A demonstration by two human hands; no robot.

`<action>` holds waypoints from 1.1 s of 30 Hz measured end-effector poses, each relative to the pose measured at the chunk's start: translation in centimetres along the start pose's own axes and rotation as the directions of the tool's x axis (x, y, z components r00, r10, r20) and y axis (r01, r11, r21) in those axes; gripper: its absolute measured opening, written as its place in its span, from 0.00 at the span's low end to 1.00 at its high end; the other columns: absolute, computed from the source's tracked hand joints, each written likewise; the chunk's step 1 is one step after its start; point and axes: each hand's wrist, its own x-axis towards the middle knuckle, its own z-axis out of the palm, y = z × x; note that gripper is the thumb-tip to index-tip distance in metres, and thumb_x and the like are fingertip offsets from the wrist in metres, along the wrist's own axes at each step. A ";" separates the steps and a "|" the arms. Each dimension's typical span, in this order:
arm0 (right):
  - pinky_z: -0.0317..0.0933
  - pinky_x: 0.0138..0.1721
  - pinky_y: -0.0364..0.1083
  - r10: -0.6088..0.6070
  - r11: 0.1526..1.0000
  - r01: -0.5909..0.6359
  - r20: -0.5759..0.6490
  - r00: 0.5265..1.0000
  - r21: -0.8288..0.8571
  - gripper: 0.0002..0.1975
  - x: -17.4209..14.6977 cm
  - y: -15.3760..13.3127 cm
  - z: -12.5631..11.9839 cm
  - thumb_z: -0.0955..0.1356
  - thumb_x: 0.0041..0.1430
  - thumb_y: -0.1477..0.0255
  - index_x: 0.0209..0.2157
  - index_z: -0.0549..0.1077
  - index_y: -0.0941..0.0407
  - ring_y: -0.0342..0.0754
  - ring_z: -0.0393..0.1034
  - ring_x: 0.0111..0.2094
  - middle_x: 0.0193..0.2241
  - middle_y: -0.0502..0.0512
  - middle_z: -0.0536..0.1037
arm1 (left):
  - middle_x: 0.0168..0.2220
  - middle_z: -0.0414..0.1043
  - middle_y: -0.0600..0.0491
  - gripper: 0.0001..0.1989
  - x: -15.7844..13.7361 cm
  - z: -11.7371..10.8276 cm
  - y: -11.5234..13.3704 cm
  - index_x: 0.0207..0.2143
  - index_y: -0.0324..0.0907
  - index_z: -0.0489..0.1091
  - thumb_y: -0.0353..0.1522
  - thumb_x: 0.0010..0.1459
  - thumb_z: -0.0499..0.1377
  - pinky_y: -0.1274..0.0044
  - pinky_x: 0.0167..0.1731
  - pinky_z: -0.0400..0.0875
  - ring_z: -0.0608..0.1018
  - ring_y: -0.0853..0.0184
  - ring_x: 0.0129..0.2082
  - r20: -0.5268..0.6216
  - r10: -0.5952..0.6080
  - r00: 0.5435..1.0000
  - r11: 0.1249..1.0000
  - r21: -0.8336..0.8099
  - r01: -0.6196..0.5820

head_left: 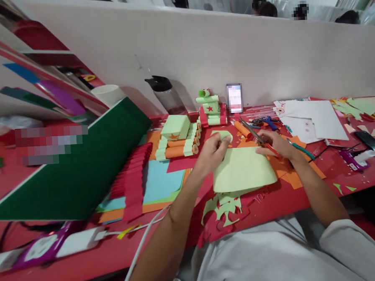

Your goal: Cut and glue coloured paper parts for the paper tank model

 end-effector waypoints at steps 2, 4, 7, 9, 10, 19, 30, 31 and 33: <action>0.60 0.32 0.43 0.023 1.000 -0.024 0.048 0.999 0.018 0.19 -0.2 -0.4 -0.2 0.79 0.53 0.63 0.39 0.71 0.54 0.44 0.64 0.29 0.29 0.46 0.71 | 0.18 0.53 0.61 0.23 0.0 -0.4 0.1 0.25 0.46 0.55 0.49 0.68 0.55 0.77 0.19 0.55 0.60 0.71 0.16 0.152 -0.056 0.987 0.993 -0.093 0.070; 0.58 0.31 0.43 0.067 0.998 -0.065 0.101 0.993 -0.023 0.18 -0.2 -0.4 -0.4 0.79 0.53 0.63 0.39 0.72 0.54 0.43 0.63 0.27 0.28 0.45 0.70 | 0.18 0.58 0.60 0.23 0.0 -0.5 -0.5 0.25 0.46 0.58 0.50 0.66 0.58 0.77 0.18 0.56 0.62 0.70 0.17 0.281 -0.077 0.957 0.992 -0.076 0.102; 0.58 0.31 0.43 0.152 0.978 -0.126 0.154 0.976 -0.167 0.15 0.0 0.5 -0.8 0.77 0.54 0.64 0.39 0.74 0.55 0.44 0.64 0.26 0.26 0.45 0.71 | 0.18 0.61 0.58 0.24 0.1 -0.3 -2.1 0.23 0.46 0.60 0.50 0.63 0.60 0.77 0.16 0.55 0.65 0.68 0.17 0.357 -0.087 0.930 0.996 0.065 0.068; 0.59 0.32 0.44 0.194 0.950 -0.144 0.163 0.967 -0.277 0.14 0.3 1.5 -0.9 0.77 0.53 0.66 0.39 0.75 0.56 0.45 0.66 0.27 0.27 0.48 0.75 | 0.18 0.61 0.58 0.22 0.1 -0.2 -2.8 0.23 0.46 0.61 0.49 0.62 0.60 0.77 0.16 0.51 0.64 0.68 0.16 0.329 -0.084 0.941 0.989 0.143 0.038; 0.59 0.33 0.44 0.212 0.936 -0.153 0.161 0.964 -0.318 0.14 0.4 1.9 -1.0 0.77 0.53 0.66 0.39 0.76 0.56 0.45 0.68 0.28 0.28 0.49 0.77 | 0.18 0.61 0.58 0.21 0.1 -0.2 -3.0 0.23 0.47 0.60 0.48 0.62 0.61 0.77 0.16 0.50 0.63 0.69 0.16 0.307 -0.081 0.948 0.985 0.170 0.029; 0.56 0.26 0.42 0.132 0.987 -0.142 -0.127 0.983 -0.074 0.20 0.7 1.2 -0.3 0.78 0.54 0.59 0.41 0.72 0.53 0.42 0.62 0.23 0.25 0.43 0.71 | 0.24 0.48 0.60 0.27 0.2 0.1 -1.1 0.24 0.46 0.51 0.51 0.62 0.61 0.76 0.21 0.49 0.54 0.72 0.20 0.372 -0.053 0.927 0.999 0.010 0.053; 0.58 0.24 0.41 0.090 0.982 -0.072 -0.098 0.991 0.177 0.24 1.9 1.1 4.5 0.79 0.48 0.59 0.41 0.71 0.53 0.41 0.63 0.23 0.25 0.43 0.71 | 0.25 0.52 0.59 0.25 -0.3 1.9 -0.3 0.24 0.45 0.60 0.51 0.62 0.63 0.76 0.20 0.51 0.57 0.72 0.21 0.446 0.016 0.895 0.973 -0.213 0.089; 0.59 0.24 0.41 0.088 0.981 -0.068 -0.103 0.991 0.183 0.23 1.9 1.3 4.5 0.79 0.48 0.60 0.41 0.71 0.53 0.41 0.64 0.23 0.25 0.43 0.71 | 0.24 0.51 0.59 0.25 -0.3 2.0 -0.3 0.24 0.45 0.58 0.51 0.62 0.63 0.76 0.20 0.50 0.56 0.72 0.21 0.420 0.006 0.908 0.972 -0.216 0.094; 0.60 0.24 0.42 0.079 0.980 -0.056 -0.110 0.991 0.193 0.23 1.9 1.5 4.3 0.80 0.47 0.61 0.41 0.70 0.52 0.41 0.64 0.23 0.25 0.43 0.71 | 0.24 0.49 0.60 0.27 -0.3 2.1 -0.3 0.24 0.46 0.54 0.52 0.61 0.63 0.76 0.20 0.49 0.55 0.72 0.21 0.364 -0.017 0.931 0.970 -0.222 0.104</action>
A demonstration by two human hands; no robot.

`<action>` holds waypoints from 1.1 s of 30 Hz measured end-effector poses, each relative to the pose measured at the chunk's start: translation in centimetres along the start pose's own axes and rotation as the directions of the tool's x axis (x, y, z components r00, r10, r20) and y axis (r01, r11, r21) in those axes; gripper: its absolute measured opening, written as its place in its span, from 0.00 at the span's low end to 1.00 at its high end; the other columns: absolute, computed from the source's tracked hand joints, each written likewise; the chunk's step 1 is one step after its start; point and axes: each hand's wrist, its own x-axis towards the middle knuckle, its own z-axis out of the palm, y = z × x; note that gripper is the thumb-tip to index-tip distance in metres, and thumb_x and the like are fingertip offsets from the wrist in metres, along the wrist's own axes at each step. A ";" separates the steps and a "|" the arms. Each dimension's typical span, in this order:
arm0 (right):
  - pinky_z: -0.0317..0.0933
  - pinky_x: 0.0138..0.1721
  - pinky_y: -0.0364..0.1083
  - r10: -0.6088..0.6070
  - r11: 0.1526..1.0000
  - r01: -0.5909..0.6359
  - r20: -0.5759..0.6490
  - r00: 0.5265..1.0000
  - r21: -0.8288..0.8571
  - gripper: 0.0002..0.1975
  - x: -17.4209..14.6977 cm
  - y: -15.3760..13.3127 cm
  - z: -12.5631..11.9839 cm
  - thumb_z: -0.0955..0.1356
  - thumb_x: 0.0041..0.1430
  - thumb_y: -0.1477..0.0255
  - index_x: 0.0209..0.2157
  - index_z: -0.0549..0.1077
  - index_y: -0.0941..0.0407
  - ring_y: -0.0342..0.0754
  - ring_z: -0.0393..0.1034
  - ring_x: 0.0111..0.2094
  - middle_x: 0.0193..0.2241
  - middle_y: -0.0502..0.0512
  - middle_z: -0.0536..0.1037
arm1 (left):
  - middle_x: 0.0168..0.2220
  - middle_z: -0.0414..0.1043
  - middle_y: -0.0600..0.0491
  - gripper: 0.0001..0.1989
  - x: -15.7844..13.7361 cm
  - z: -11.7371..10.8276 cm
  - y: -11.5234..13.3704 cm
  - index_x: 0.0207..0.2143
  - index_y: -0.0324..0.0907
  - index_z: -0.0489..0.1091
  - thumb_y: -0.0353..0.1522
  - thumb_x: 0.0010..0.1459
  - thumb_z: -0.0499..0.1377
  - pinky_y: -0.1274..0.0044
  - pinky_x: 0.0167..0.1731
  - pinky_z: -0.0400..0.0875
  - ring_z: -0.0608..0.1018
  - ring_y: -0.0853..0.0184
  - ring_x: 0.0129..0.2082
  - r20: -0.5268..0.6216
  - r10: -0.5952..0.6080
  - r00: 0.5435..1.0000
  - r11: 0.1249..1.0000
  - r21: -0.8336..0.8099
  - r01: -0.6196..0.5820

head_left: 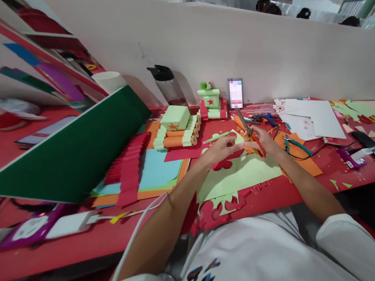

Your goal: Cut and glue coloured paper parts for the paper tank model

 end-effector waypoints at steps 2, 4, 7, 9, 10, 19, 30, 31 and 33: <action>0.60 0.23 0.42 -0.015 1.000 0.015 -0.020 1.000 0.020 0.23 0.0 0.1 0.0 0.79 0.48 0.60 0.40 0.70 0.51 0.41 0.63 0.22 0.25 0.43 0.71 | 0.24 0.50 0.60 0.28 0.1 0.2 -0.2 0.24 0.46 0.54 0.52 0.61 0.64 0.76 0.20 0.49 0.56 0.72 0.21 -0.042 0.009 0.999 1.000 -0.013 -0.010; 0.59 0.23 0.42 -0.027 0.998 0.030 -0.059 0.998 0.050 0.23 0.0 0.2 0.2 0.79 0.49 0.59 0.41 0.69 0.51 0.40 0.62 0.21 0.26 0.43 0.71 | 0.24 0.53 0.60 0.27 0.2 0.4 -0.4 0.25 0.46 0.55 0.52 0.60 0.65 0.76 0.20 0.53 0.60 0.71 0.22 -0.070 0.024 0.997 0.999 -0.038 -0.026; 0.58 0.22 0.41 -0.048 0.993 0.063 -0.149 0.988 0.102 0.24 0.0 0.5 0.9 0.79 0.50 0.58 0.41 0.68 0.51 0.39 0.62 0.21 0.27 0.43 0.71 | 0.25 0.57 0.59 0.25 0.3 1.1 -0.8 0.28 0.45 0.58 0.51 0.61 0.65 0.77 0.23 0.59 0.65 0.71 0.23 -0.122 0.026 0.992 0.995 -0.098 -0.038; 0.59 0.22 0.41 -0.063 0.987 0.091 -0.205 0.977 0.131 0.25 0.0 0.7 1.4 0.79 0.50 0.58 0.42 0.67 0.51 0.39 0.63 0.22 0.27 0.43 0.71 | 0.25 0.60 0.59 0.22 0.3 1.6 -1.0 0.29 0.45 0.60 0.50 0.63 0.64 0.77 0.24 0.60 0.66 0.71 0.23 -0.165 0.024 0.986 0.987 -0.153 -0.050; 0.60 0.22 0.41 -0.068 0.985 0.101 -0.230 0.971 0.138 0.25 0.0 0.8 1.7 0.79 0.50 0.58 0.43 0.67 0.51 0.40 0.65 0.22 0.28 0.43 0.72 | 0.24 0.60 0.59 0.22 0.4 1.9 -1.1 0.30 0.45 0.60 0.50 0.63 0.63 0.77 0.24 0.60 0.66 0.71 0.23 -0.190 0.024 0.981 0.982 -0.180 -0.059; 0.61 0.20 0.42 -0.087 0.973 0.155 -0.353 0.931 0.171 0.30 0.1 0.9 3.3 0.77 0.53 0.51 0.51 0.65 0.47 0.42 0.68 0.22 0.29 0.44 0.72 | 0.22 0.59 0.60 0.22 0.4 3.3 -1.2 0.28 0.46 0.56 0.49 0.65 0.61 0.78 0.23 0.57 0.62 0.72 0.21 -0.360 0.092 0.928 0.972 -0.171 -0.162; 0.61 0.26 0.44 -0.040 0.999 0.039 -0.109 0.993 -0.010 0.23 -1.4 -0.4 2.1 0.70 0.64 0.45 0.46 0.68 0.47 0.45 0.64 0.27 0.29 0.47 0.66 | 0.25 0.59 0.60 0.21 0.9 1.6 -1.5 0.30 0.46 0.57 0.48 0.68 0.59 0.78 0.24 0.62 0.64 0.73 0.22 -0.554 0.076 0.829 0.943 -0.230 -0.240; 0.62 0.28 0.45 -0.040 0.998 0.035 -0.080 0.996 -0.056 0.22 -1.4 -0.5 2.0 0.70 0.65 0.45 0.46 0.68 0.48 0.45 0.64 0.28 0.30 0.48 0.67 | 0.25 0.59 0.60 0.21 0.9 1.4 -1.4 0.31 0.46 0.57 0.48 0.67 0.59 0.77 0.24 0.63 0.65 0.73 0.22 -0.570 0.072 0.818 0.944 -0.227 -0.241; 0.63 0.30 0.46 -0.061 0.989 0.053 -0.052 0.997 -0.139 0.21 -1.4 -0.6 2.0 0.70 0.66 0.47 0.43 0.68 0.50 0.46 0.65 0.30 0.32 0.49 0.69 | 0.26 0.59 0.60 0.20 0.8 1.2 -1.1 0.31 0.46 0.57 0.48 0.66 0.60 0.77 0.25 0.64 0.65 0.73 0.22 -0.587 0.062 0.807 0.945 -0.226 -0.237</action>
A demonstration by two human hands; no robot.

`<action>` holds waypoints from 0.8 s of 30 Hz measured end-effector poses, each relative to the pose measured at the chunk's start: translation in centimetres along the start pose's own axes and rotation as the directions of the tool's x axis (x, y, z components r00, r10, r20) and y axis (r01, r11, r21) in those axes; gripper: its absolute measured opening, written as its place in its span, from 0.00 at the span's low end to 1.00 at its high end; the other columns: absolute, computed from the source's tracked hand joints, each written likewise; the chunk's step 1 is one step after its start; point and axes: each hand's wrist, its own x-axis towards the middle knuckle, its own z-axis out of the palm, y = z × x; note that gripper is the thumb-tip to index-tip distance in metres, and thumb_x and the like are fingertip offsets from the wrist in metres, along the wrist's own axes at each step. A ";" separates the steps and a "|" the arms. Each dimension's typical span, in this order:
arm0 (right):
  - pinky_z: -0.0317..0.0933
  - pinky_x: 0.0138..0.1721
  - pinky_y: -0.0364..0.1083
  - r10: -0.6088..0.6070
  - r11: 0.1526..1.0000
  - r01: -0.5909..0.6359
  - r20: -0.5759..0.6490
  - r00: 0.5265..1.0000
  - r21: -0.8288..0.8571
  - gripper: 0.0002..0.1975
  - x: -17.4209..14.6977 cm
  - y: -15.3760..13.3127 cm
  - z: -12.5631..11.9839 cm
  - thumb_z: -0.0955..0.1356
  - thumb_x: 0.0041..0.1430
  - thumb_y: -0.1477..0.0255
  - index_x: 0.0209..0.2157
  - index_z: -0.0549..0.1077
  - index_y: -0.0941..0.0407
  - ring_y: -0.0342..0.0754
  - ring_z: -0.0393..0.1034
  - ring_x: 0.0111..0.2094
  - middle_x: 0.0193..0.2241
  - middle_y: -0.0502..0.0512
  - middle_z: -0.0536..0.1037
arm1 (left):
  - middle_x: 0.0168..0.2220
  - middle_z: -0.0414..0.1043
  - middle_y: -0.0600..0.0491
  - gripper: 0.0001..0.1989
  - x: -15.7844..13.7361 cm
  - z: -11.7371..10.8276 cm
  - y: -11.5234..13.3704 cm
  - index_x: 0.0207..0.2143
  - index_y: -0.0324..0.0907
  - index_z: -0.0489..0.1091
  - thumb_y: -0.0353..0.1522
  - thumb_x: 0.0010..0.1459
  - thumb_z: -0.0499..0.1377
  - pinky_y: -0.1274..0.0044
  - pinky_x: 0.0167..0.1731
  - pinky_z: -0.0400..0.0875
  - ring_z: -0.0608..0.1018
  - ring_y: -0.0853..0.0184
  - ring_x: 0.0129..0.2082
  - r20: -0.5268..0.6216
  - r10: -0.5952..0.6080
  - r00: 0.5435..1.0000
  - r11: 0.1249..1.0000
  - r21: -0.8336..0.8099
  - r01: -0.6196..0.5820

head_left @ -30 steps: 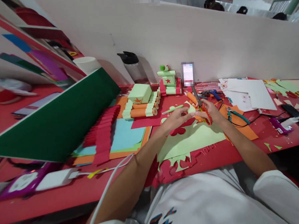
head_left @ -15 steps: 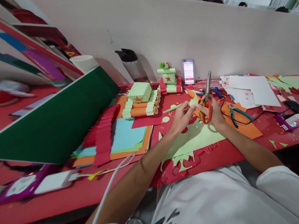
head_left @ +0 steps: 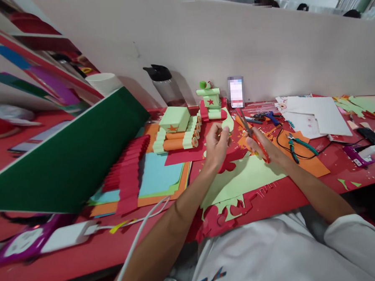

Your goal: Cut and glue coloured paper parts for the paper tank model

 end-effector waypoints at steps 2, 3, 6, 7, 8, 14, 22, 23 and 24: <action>0.63 0.32 0.46 -0.022 0.998 0.023 0.007 1.000 -0.051 0.21 0.0 -0.2 0.3 0.71 0.65 0.49 0.41 0.68 0.51 0.46 0.66 0.31 0.33 0.50 0.71 | 0.26 0.59 0.61 0.20 0.0 0.0 0.3 0.31 0.46 0.57 0.48 0.65 0.61 0.76 0.25 0.64 0.65 0.73 0.22 -0.009 -0.002 1.000 1.000 -0.010 0.001; 0.62 0.32 0.46 -0.028 0.998 0.029 0.014 1.000 -0.057 0.20 0.0 -0.2 0.5 0.72 0.65 0.50 0.40 0.68 0.52 0.46 0.65 0.31 0.33 0.49 0.71 | 0.25 0.58 0.61 0.20 -0.1 0.1 0.4 0.31 0.46 0.57 0.48 0.65 0.61 0.76 0.25 0.64 0.65 0.73 0.21 -0.011 0.000 1.000 1.000 -0.019 0.000; 0.59 0.31 0.45 -0.043 0.998 0.045 0.039 0.998 -0.052 0.20 -0.1 -0.3 1.0 0.71 0.66 0.51 0.39 0.67 0.52 0.44 0.63 0.29 0.32 0.47 0.70 | 0.24 0.58 0.61 0.21 -0.2 0.4 0.4 0.31 0.46 0.57 0.47 0.65 0.62 0.76 0.24 0.63 0.65 0.73 0.21 -0.017 0.006 1.000 0.999 -0.050 -0.006; 0.58 0.30 0.44 -0.045 0.998 0.047 0.047 0.998 -0.047 0.19 -0.1 -0.3 1.2 0.70 0.67 0.51 0.39 0.67 0.52 0.43 0.62 0.28 0.31 0.47 0.69 | 0.24 0.58 0.61 0.21 -0.2 0.5 0.4 0.31 0.46 0.57 0.48 0.65 0.62 0.77 0.24 0.63 0.65 0.73 0.21 -0.017 0.012 1.000 0.998 -0.058 -0.013; 0.57 0.29 0.44 -0.046 0.998 0.048 0.051 0.998 -0.041 0.20 -0.2 -0.2 1.4 0.70 0.67 0.51 0.39 0.67 0.53 0.42 0.61 0.27 0.30 0.46 0.69 | 0.23 0.58 0.61 0.21 -0.2 0.5 0.3 0.30 0.46 0.57 0.48 0.64 0.63 0.77 0.23 0.63 0.65 0.73 0.20 -0.018 0.022 1.000 0.998 -0.064 -0.023; 0.57 0.26 0.43 -0.048 0.999 0.048 0.030 0.998 -0.014 0.22 -0.3 0.2 1.7 0.68 0.68 0.47 0.38 0.65 0.52 0.42 0.61 0.25 0.27 0.45 0.67 | 0.22 0.61 0.62 0.22 -0.4 0.8 0.4 0.31 0.46 0.61 0.50 0.62 0.65 0.78 0.22 0.63 0.67 0.74 0.19 -0.017 0.064 0.998 0.991 -0.115 -0.065; 0.59 0.26 0.45 -0.057 0.998 0.057 0.026 0.998 0.006 0.20 -0.4 0.0 1.7 0.68 0.69 0.48 0.38 0.66 0.51 0.43 0.61 0.24 0.26 0.45 0.65 | 0.19 0.61 0.63 0.21 -0.6 0.8 0.7 0.31 0.46 0.61 0.49 0.64 0.65 0.77 0.21 0.64 0.67 0.73 0.17 -0.005 0.061 0.998 0.990 -0.126 -0.062; 0.59 0.26 0.45 -0.053 0.999 0.053 0.027 0.998 0.012 0.20 -0.4 -0.1 1.8 0.68 0.69 0.49 0.38 0.66 0.51 0.43 0.61 0.24 0.26 0.45 0.65 | 0.19 0.61 0.62 0.21 -0.6 0.8 0.7 0.31 0.46 0.61 0.49 0.64 0.65 0.77 0.21 0.63 0.67 0.73 0.17 -0.003 0.062 0.998 0.990 -0.125 -0.062; 0.59 0.26 0.45 -0.050 0.999 0.049 0.026 0.998 0.017 0.20 -0.4 -0.1 1.8 0.68 0.69 0.50 0.38 0.66 0.51 0.43 0.61 0.24 0.26 0.45 0.65 | 0.19 0.62 0.62 0.21 -0.6 0.8 0.6 0.31 0.46 0.62 0.49 0.64 0.65 0.77 0.21 0.63 0.67 0.73 0.18 -0.002 0.063 0.998 0.990 -0.124 -0.062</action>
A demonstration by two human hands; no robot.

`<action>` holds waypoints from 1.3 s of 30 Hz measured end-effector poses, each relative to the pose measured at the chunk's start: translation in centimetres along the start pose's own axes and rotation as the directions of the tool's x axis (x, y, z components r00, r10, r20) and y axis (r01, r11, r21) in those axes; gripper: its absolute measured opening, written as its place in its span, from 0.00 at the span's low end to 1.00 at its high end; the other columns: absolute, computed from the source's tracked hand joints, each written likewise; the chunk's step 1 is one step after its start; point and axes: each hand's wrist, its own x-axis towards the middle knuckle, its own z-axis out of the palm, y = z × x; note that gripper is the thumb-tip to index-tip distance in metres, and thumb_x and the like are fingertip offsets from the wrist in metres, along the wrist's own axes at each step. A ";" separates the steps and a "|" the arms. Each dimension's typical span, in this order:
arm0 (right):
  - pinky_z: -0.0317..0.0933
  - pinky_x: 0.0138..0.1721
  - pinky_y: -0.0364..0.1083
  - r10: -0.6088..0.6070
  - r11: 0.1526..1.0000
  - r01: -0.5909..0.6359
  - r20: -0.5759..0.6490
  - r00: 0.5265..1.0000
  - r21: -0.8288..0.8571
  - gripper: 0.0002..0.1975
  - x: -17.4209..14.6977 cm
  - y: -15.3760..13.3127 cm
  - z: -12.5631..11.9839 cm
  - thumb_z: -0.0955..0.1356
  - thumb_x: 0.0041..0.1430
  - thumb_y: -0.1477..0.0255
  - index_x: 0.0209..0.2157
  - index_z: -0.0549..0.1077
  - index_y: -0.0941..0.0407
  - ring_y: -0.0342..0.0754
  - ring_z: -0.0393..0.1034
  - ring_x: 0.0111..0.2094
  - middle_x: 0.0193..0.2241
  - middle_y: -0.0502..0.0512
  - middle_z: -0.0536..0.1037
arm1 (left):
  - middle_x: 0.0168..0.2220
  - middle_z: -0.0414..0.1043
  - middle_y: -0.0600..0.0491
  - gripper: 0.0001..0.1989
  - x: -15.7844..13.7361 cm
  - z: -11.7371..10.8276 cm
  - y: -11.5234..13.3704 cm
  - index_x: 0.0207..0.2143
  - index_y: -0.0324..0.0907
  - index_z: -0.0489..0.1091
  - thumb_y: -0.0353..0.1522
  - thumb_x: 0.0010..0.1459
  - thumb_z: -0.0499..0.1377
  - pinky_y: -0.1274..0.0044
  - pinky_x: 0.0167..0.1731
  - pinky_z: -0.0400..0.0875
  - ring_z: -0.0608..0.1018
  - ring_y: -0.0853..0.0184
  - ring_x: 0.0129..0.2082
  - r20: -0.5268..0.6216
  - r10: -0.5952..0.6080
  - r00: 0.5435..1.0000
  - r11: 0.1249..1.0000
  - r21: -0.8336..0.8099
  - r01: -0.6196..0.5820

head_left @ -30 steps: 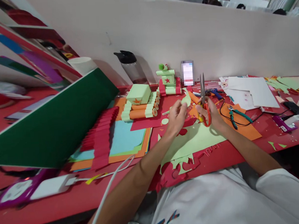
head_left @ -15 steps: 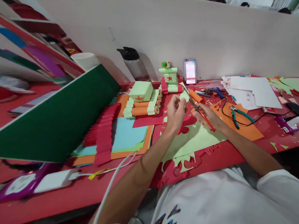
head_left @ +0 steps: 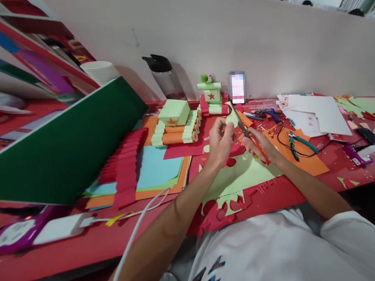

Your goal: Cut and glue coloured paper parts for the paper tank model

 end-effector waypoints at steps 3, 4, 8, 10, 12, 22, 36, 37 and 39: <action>0.58 0.25 0.44 0.004 1.000 -0.004 -0.004 1.000 0.005 0.20 0.1 0.1 0.1 0.69 0.68 0.50 0.37 0.65 0.51 0.42 0.60 0.23 0.26 0.44 0.64 | 0.20 0.62 0.62 0.20 0.0 -0.1 0.0 0.31 0.46 0.62 0.48 0.64 0.64 0.78 0.21 0.63 0.67 0.73 0.18 -0.001 -0.001 1.000 1.000 0.004 0.001; 0.57 0.25 0.43 0.003 1.000 -0.003 -0.007 1.000 0.006 0.20 0.1 0.2 0.1 0.69 0.68 0.50 0.37 0.65 0.51 0.41 0.60 0.23 0.26 0.44 0.64 | 0.20 0.62 0.62 0.20 0.0 0.0 0.0 0.31 0.46 0.62 0.48 0.64 0.64 0.78 0.21 0.63 0.67 0.73 0.18 -0.001 -0.002 1.000 1.000 0.003 0.002; 0.56 0.24 0.43 0.000 1.000 0.000 -0.010 1.000 0.007 0.19 0.2 0.4 0.1 0.69 0.69 0.50 0.37 0.66 0.51 0.41 0.60 0.23 0.25 0.44 0.64 | 0.20 0.61 0.63 0.20 0.0 0.1 0.1 0.31 0.46 0.61 0.48 0.64 0.64 0.78 0.21 0.63 0.67 0.73 0.18 -0.001 0.002 1.000 1.000 0.004 -0.002; 0.57 0.24 0.43 0.003 1.000 -0.003 -0.004 1.000 0.008 0.19 0.2 0.3 0.1 0.69 0.69 0.50 0.37 0.66 0.51 0.42 0.61 0.23 0.25 0.44 0.64 | 0.20 0.61 0.63 0.20 0.0 0.1 0.2 0.31 0.46 0.61 0.48 0.64 0.64 0.78 0.21 0.63 0.67 0.73 0.18 0.003 0.006 1.000 1.000 0.007 -0.006; 0.56 0.23 0.43 0.010 1.000 -0.010 -0.003 1.000 0.011 0.20 0.1 0.2 0.1 0.68 0.69 0.50 0.37 0.66 0.51 0.41 0.61 0.22 0.25 0.44 0.65 | 0.20 0.61 0.63 0.20 0.0 0.1 0.1 0.31 0.46 0.61 0.48 0.64 0.64 0.78 0.21 0.64 0.67 0.73 0.18 0.008 0.010 1.000 1.000 0.006 -0.011; 0.55 0.23 0.42 0.017 1.000 -0.017 -0.017 1.000 -0.013 0.22 -0.1 -0.6 0.1 0.69 0.68 0.48 0.36 0.64 0.52 0.41 0.59 0.21 0.23 0.43 0.64 | 0.21 0.60 0.62 0.22 0.1 0.1 -0.1 0.31 0.46 0.59 0.49 0.64 0.64 0.78 0.20 0.62 0.67 0.73 0.18 0.009 0.029 1.000 1.000 -0.012 -0.029; 0.52 0.23 0.44 0.030 0.997 -0.031 -0.016 0.999 -0.064 0.20 -0.3 -0.9 0.1 0.69 0.68 0.49 0.36 0.66 0.51 0.42 0.57 0.21 0.22 0.43 0.63 | 0.22 0.60 0.61 0.24 0.2 0.0 -0.1 0.30 0.46 0.62 0.54 0.63 0.63 0.78 0.20 0.61 0.66 0.73 0.18 -0.010 0.030 1.000 0.999 0.027 -0.030; 0.52 0.23 0.44 0.032 0.997 -0.033 -0.016 0.999 -0.064 0.20 -0.3 -0.8 0.1 0.69 0.68 0.49 0.36 0.66 0.51 0.42 0.57 0.21 0.22 0.43 0.63 | 0.22 0.60 0.61 0.24 0.2 0.0 -0.1 0.30 0.46 0.62 0.54 0.63 0.63 0.79 0.20 0.61 0.66 0.73 0.18 -0.012 0.032 0.999 0.999 0.029 -0.032; 0.52 0.23 0.43 0.033 0.998 -0.034 -0.018 0.999 -0.059 0.19 -0.3 -0.7 0.1 0.69 0.67 0.50 0.37 0.67 0.51 0.42 0.57 0.20 0.22 0.43 0.63 | 0.23 0.60 0.61 0.25 0.3 0.0 -0.1 0.30 0.46 0.62 0.55 0.62 0.64 0.79 0.20 0.61 0.66 0.73 0.19 -0.012 0.036 0.999 0.999 0.036 -0.036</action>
